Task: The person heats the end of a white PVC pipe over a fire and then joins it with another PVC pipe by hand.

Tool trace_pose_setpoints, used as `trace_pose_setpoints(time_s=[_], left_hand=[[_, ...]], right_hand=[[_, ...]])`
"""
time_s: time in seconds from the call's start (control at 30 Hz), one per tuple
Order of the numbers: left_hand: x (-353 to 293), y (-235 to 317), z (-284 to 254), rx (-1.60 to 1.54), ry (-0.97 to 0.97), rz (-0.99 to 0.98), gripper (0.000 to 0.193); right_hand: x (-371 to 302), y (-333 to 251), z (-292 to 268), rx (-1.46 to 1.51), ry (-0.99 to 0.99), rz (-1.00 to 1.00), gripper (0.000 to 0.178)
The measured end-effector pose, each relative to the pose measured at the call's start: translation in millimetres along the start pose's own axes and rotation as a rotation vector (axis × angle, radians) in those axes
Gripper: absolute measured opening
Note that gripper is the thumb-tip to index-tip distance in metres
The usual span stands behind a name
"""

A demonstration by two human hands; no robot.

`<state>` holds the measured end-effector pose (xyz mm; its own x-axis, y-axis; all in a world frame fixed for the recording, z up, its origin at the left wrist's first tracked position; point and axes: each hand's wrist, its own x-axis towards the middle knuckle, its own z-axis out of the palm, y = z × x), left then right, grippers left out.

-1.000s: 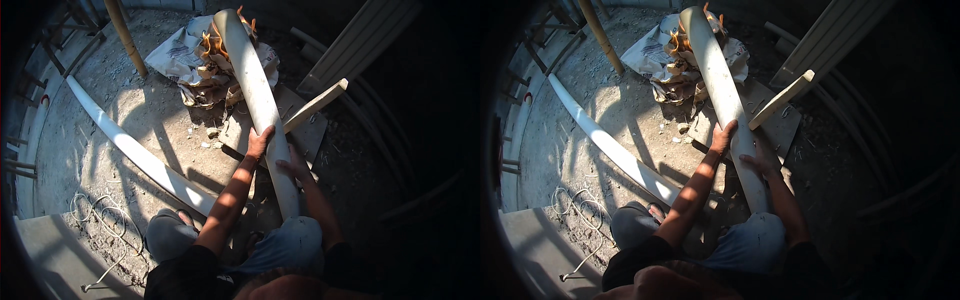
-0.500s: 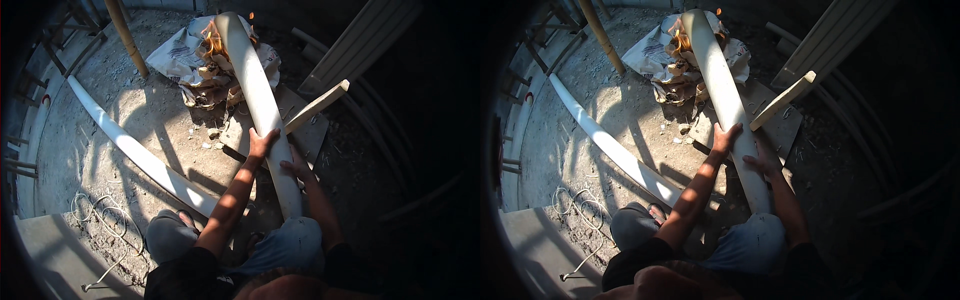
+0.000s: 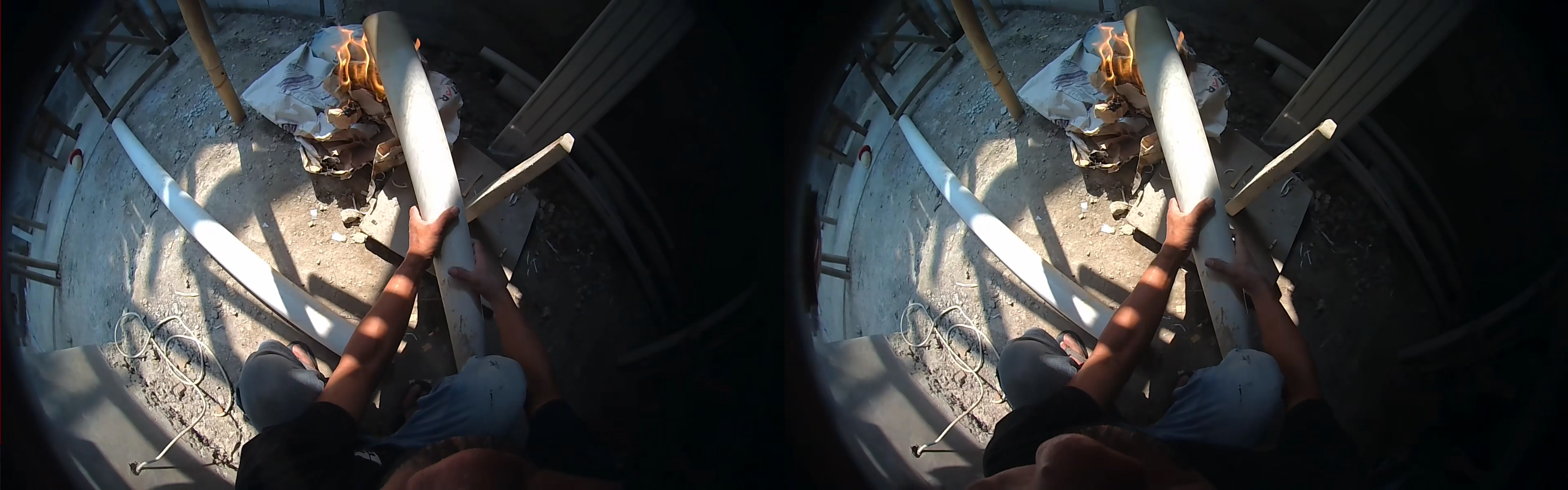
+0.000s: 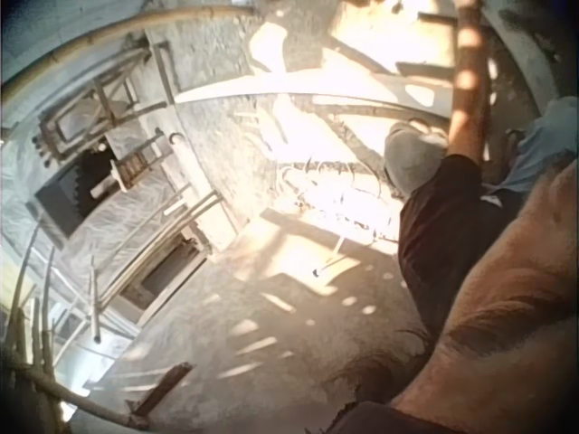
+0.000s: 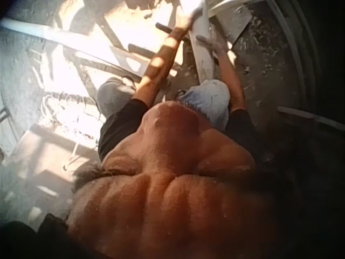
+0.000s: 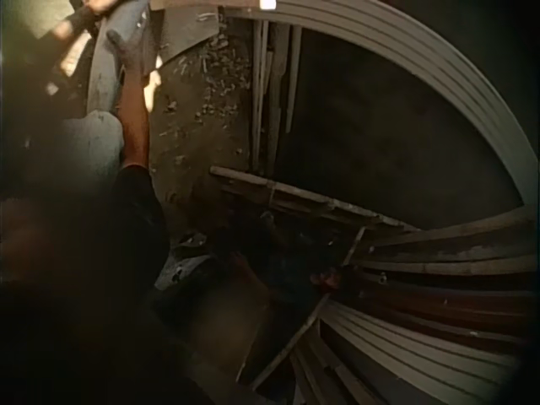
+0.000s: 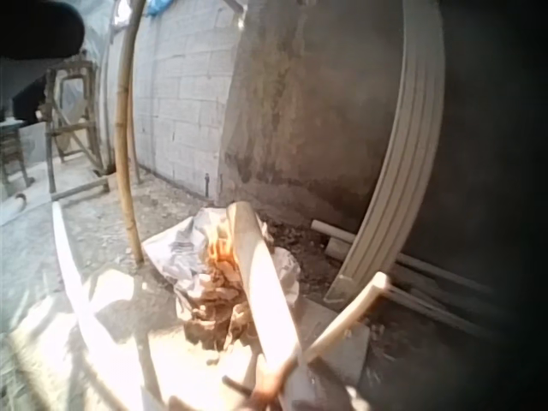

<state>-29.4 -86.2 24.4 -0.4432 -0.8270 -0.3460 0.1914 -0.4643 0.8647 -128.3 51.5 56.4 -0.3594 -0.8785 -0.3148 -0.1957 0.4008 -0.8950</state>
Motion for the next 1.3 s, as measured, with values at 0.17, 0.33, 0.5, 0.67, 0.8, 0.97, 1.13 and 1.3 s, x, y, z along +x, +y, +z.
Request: trace_pose_setpoints(time_s=[0.17, 0.33, 0.5, 0.67, 0.8, 0.97, 1.13, 1.3], left_hand=[[5.8, -1.2, -4.3, -0.378, -0.210, -0.027, 0.077], [13.0, -7.0, -3.2, -0.250, -0.183, 0.016, 0.082], [3.1, -13.0, 7.7, 0.062, 0.064, 0.046, 0.086], [11.2, -20.0, -11.0, -0.356, -0.283, -0.089, 0.075], [12.2, -16.4, -4.4, -0.369, -0.286, -0.087, 0.069], [0.2, 5.2, 3.8, -0.072, -0.015, -0.024, 0.075], [15.7, -5.3, -6.7, -0.400, -0.140, -0.012, 0.076], [27.6, -11.9, -18.9, -0.324, -0.222, -0.003, 0.075]], right_hand=[[7.7, 18.7, -15.6, 0.263, -0.155, 0.087, 0.087], [19.4, 39.4, -33.8, 0.539, -0.370, 0.220, 0.095], [5.3, 11.4, -15.8, 0.225, -0.129, 0.076, 0.092], [13.0, 28.2, -22.2, 0.424, -0.267, 0.065, 0.091], [29.3, 50.5, -38.5, 0.561, -0.391, 0.189, 0.093], [13.8, 39.5, -20.9, 0.106, -0.104, -0.002, 0.090], [20.1, 23.0, -25.1, 0.252, -0.218, 0.054, 0.086], [32.0, 26.5, -29.6, 0.387, -0.307, 0.142, 0.083]])
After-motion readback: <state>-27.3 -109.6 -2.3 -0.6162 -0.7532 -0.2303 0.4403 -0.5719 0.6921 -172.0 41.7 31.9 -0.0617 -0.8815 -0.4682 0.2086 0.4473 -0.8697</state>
